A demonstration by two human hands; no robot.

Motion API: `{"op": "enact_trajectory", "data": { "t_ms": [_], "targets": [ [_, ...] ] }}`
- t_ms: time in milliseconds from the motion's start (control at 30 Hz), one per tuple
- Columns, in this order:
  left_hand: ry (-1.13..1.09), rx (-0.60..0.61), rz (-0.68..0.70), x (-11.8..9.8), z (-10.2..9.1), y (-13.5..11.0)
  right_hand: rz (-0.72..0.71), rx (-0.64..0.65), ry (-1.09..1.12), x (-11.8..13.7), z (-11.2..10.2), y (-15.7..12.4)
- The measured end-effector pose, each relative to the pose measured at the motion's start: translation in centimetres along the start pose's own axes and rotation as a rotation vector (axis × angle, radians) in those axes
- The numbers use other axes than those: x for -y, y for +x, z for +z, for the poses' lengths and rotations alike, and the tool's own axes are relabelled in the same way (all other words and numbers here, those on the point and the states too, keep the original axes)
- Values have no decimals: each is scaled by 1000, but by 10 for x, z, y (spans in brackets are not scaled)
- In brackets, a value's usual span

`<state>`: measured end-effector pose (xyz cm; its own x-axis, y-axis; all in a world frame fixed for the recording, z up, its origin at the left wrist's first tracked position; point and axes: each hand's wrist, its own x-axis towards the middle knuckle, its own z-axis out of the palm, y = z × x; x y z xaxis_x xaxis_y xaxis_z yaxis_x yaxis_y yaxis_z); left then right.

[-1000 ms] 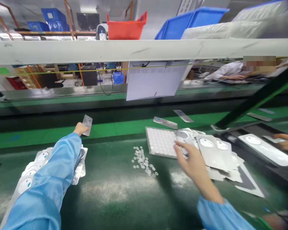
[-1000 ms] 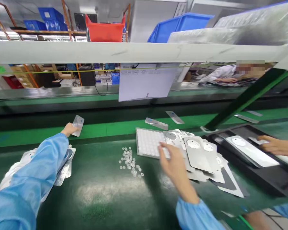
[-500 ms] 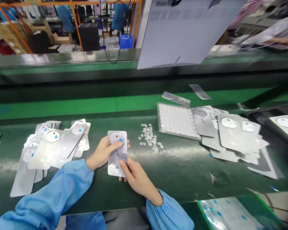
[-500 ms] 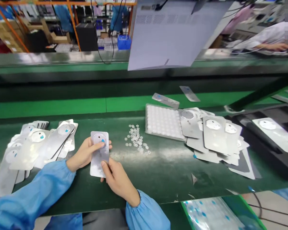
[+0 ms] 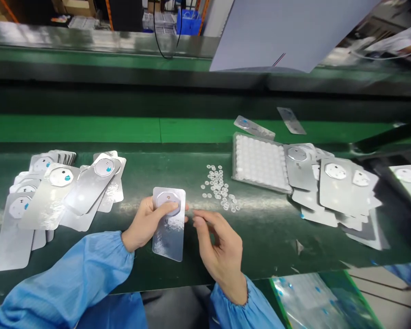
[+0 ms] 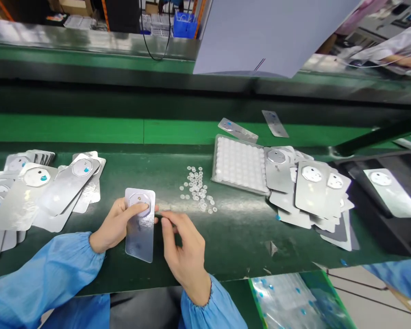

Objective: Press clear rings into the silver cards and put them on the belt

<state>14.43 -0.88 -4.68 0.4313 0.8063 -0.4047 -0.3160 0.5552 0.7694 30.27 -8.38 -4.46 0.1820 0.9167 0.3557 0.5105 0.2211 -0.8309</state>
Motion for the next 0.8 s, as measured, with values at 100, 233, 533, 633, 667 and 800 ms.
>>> {"op": "enact_trajectory", "data": {
  "t_ms": [100,233,533,633,667,800],
  "targets": [
    [74,2,75,2,0,-1,-223,94,-174,5,0,18],
    [150,57,123,4,-2,0,-306,143,-289,3,3,31],
    [189,138,98,4,-6,-1,-363,194,-398,-1,-1,34],
    [201,150,96,6,-7,-1,-371,226,-449,-1,-2,35],
    [202,147,94,6,-7,-1,-370,236,-466,-1,-2,35],
    [209,142,94,6,-7,-1,-365,275,-549,0,-2,37]
  ]
}}
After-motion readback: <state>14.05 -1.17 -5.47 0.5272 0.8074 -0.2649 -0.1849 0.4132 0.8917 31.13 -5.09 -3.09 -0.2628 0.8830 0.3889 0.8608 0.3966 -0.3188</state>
